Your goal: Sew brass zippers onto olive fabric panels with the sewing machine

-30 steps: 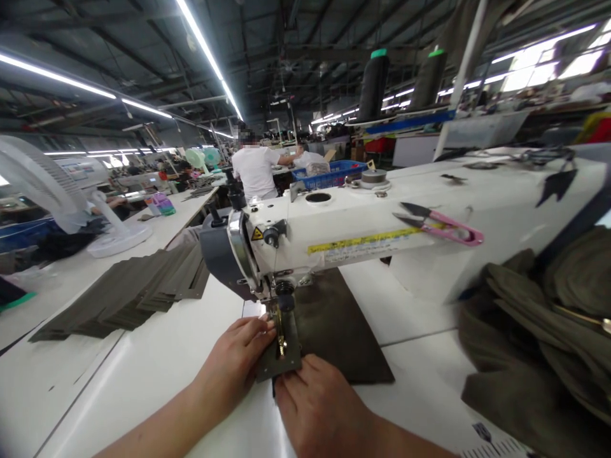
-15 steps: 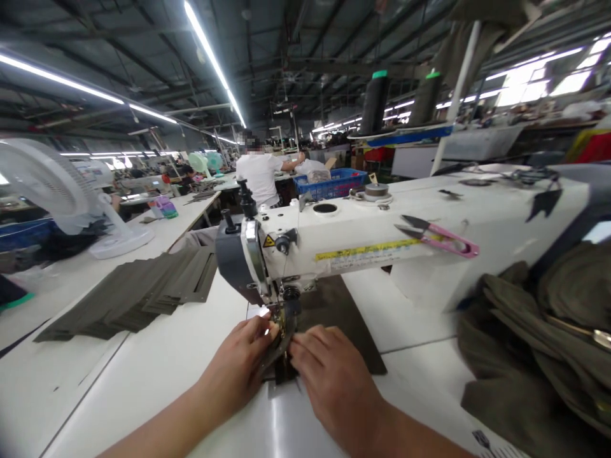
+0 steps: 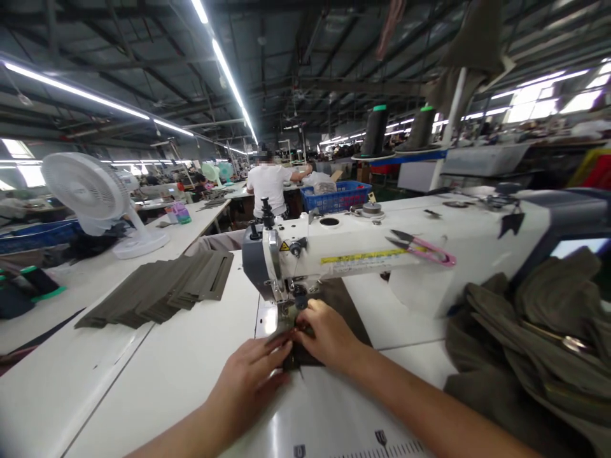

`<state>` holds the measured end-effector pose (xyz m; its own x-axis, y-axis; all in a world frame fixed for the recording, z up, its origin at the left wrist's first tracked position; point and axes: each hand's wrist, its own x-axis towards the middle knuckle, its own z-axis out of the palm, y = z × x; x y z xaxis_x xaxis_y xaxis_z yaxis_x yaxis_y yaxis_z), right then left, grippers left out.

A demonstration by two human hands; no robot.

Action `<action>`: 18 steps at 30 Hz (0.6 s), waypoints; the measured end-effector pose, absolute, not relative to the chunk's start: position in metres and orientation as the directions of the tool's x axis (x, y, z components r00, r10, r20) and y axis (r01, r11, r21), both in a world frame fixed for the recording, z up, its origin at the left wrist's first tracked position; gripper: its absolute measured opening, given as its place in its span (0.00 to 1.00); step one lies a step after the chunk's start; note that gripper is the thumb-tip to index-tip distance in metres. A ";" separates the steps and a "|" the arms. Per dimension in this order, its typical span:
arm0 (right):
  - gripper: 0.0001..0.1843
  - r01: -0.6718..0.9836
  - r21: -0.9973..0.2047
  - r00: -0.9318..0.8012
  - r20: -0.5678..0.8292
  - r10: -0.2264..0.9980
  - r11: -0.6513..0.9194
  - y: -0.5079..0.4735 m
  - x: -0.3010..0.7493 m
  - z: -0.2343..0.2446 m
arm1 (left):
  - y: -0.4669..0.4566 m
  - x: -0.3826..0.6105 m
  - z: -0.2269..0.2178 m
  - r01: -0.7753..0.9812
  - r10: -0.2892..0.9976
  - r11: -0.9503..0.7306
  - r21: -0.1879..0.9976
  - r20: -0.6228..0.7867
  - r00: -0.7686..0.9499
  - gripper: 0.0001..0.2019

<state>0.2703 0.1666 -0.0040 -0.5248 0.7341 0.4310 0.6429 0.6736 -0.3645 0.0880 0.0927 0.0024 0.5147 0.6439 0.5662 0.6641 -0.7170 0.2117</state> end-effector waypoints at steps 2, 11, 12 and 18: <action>0.03 0.624 -0.354 -0.547 0.439 0.713 0.697 0.165 0.273 -0.006 | 0.095 0.089 0.002 0.636 0.581 -0.767 0.083 0.511 0.634 0.10; 0.09 0.715 -0.304 -0.509 0.390 0.767 0.629 0.161 0.262 0.001 | 0.101 0.091 0.005 0.613 0.529 -0.790 0.003 0.510 0.678 0.13; 0.08 0.721 -0.328 -0.488 0.385 0.783 0.611 0.161 0.261 0.000 | 0.101 0.091 0.005 0.607 0.530 -0.794 0.026 0.519 0.671 0.13; 0.07 0.781 -0.422 -0.334 0.341 0.879 0.461 0.163 0.257 -0.004 | 0.105 0.090 -0.002 0.612 0.571 -0.782 0.121 0.533 0.624 0.11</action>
<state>0.2570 0.1632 -0.0037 -0.3343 0.8788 0.3406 0.7809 0.4606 -0.4219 0.0896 0.1045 -0.0020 0.6243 0.5712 0.5328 0.6121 -0.7815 0.1205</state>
